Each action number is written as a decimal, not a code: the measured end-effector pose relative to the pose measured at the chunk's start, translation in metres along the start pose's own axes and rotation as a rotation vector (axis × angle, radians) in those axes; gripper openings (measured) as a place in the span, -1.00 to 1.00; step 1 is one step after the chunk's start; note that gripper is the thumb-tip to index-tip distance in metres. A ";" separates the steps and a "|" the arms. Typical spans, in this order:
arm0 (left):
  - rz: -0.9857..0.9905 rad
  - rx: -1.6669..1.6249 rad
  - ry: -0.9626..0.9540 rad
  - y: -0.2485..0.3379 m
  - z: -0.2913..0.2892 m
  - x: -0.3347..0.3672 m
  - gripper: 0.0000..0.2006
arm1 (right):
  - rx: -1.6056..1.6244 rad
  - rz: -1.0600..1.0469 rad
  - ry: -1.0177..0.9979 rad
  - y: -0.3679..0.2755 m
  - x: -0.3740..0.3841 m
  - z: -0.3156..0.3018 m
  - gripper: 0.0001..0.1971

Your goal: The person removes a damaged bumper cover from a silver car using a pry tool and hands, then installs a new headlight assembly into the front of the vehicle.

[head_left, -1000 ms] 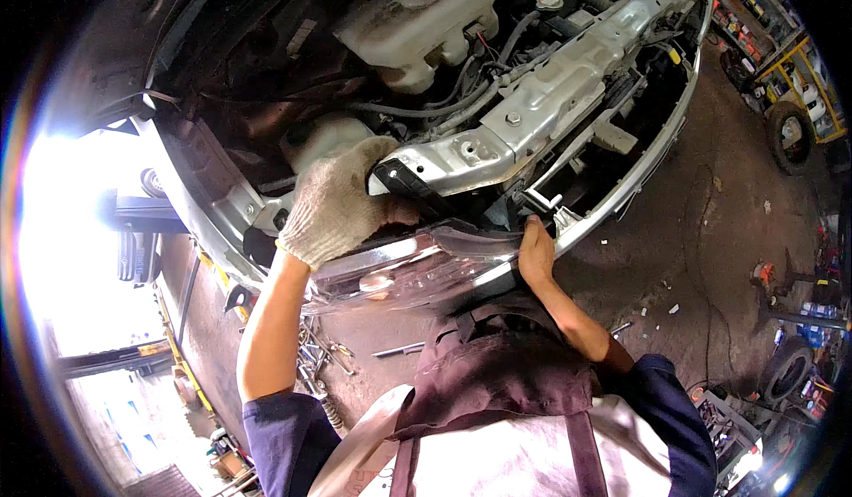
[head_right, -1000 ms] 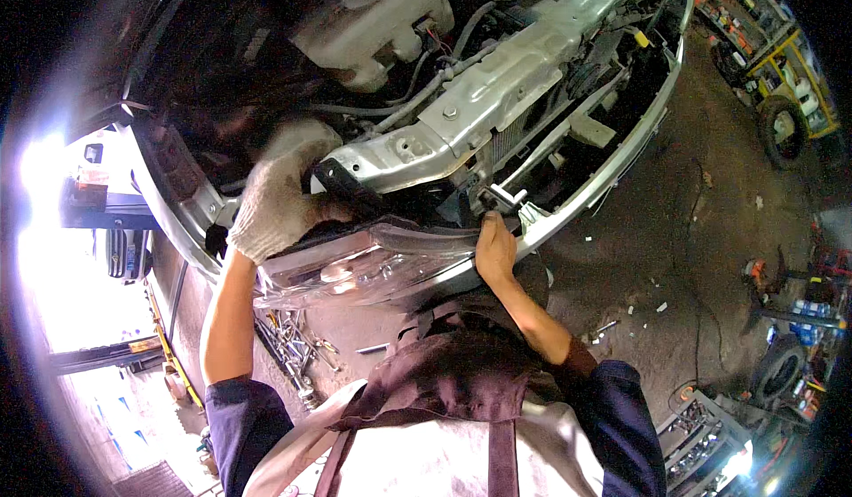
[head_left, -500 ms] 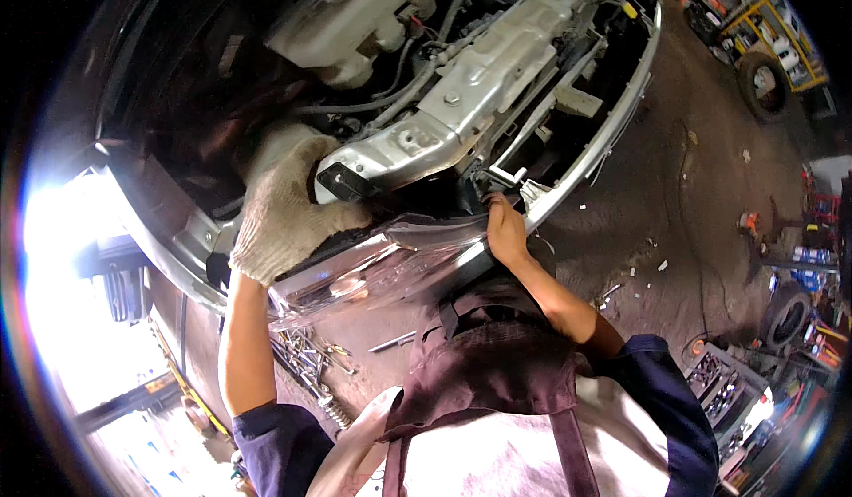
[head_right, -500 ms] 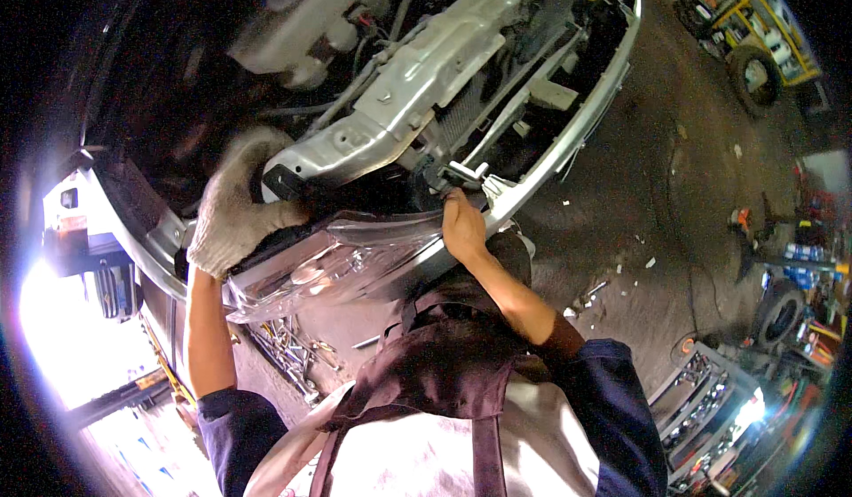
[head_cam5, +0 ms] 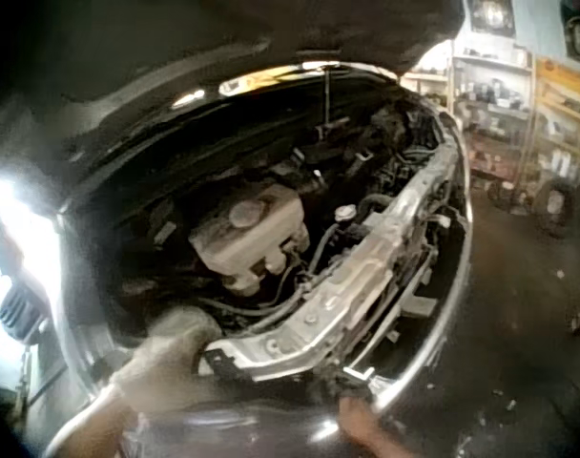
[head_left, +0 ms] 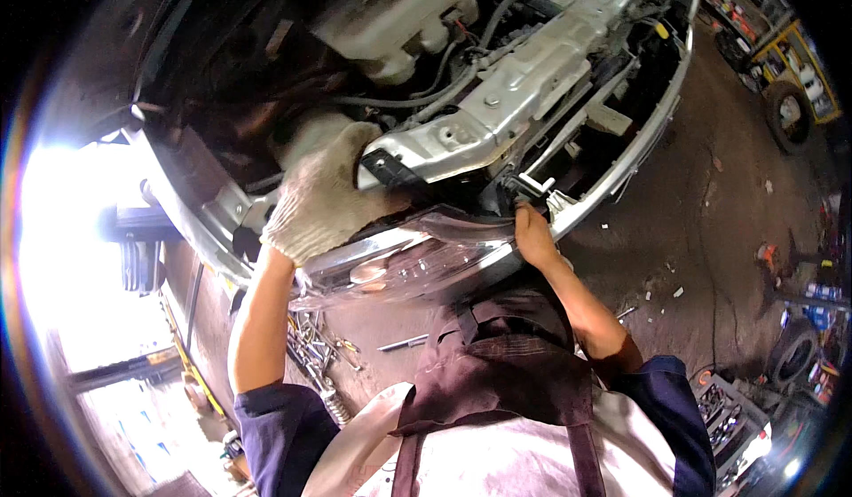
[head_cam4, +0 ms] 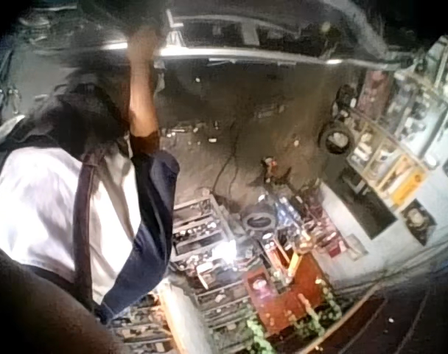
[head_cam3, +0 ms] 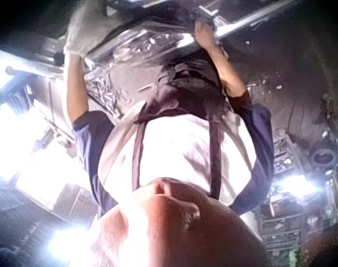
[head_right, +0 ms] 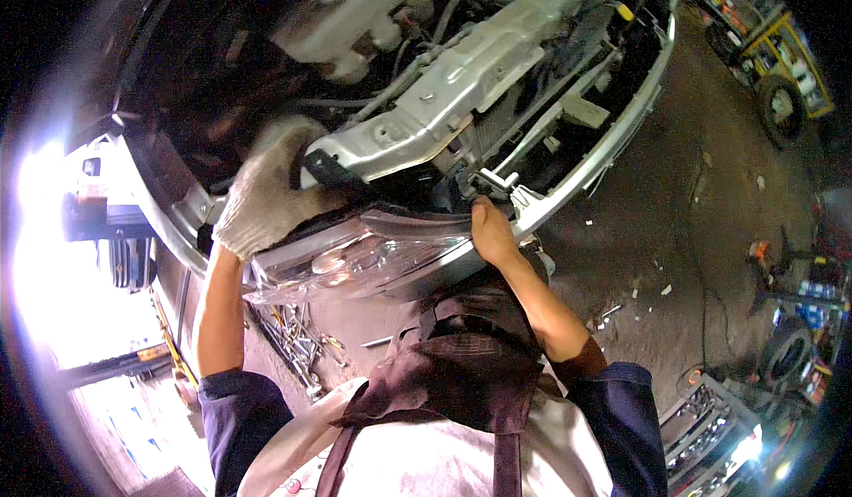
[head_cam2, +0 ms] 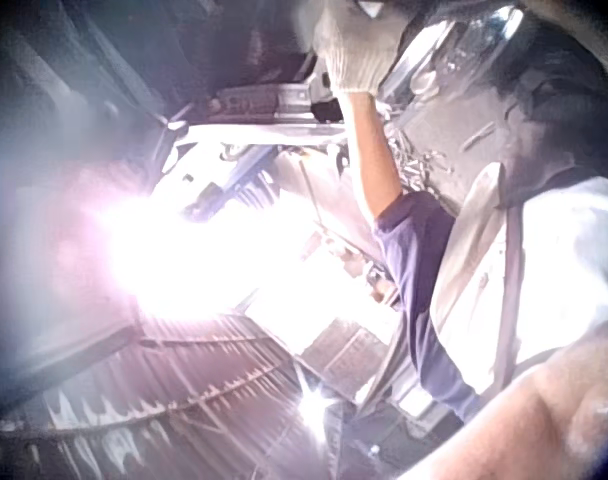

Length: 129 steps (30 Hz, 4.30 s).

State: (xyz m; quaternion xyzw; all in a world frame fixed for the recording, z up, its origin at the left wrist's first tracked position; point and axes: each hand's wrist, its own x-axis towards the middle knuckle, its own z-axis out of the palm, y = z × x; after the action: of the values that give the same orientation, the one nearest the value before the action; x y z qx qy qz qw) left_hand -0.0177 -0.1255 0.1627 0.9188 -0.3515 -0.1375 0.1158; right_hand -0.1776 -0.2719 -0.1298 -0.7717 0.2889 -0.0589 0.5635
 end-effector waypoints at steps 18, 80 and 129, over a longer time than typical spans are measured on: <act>0.034 0.096 0.084 -0.004 0.005 -0.006 -0.35 | -0.050 0.032 0.019 -0.009 -0.007 -0.001 -0.50; -0.607 0.049 1.070 0.063 0.111 -0.029 -0.29 | -0.509 -0.302 -0.748 -0.026 0.056 -0.068 -0.36; -0.612 0.223 1.092 0.061 0.119 -0.028 -0.29 | -0.341 -1.341 -1.141 -0.322 0.114 -0.049 -0.84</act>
State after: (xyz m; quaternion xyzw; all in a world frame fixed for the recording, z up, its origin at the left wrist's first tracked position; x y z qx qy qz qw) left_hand -0.1151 -0.1647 0.0757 0.9219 0.0243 0.3614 0.1373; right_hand 0.0184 -0.3079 0.1517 -0.7634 -0.5418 0.0606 0.3464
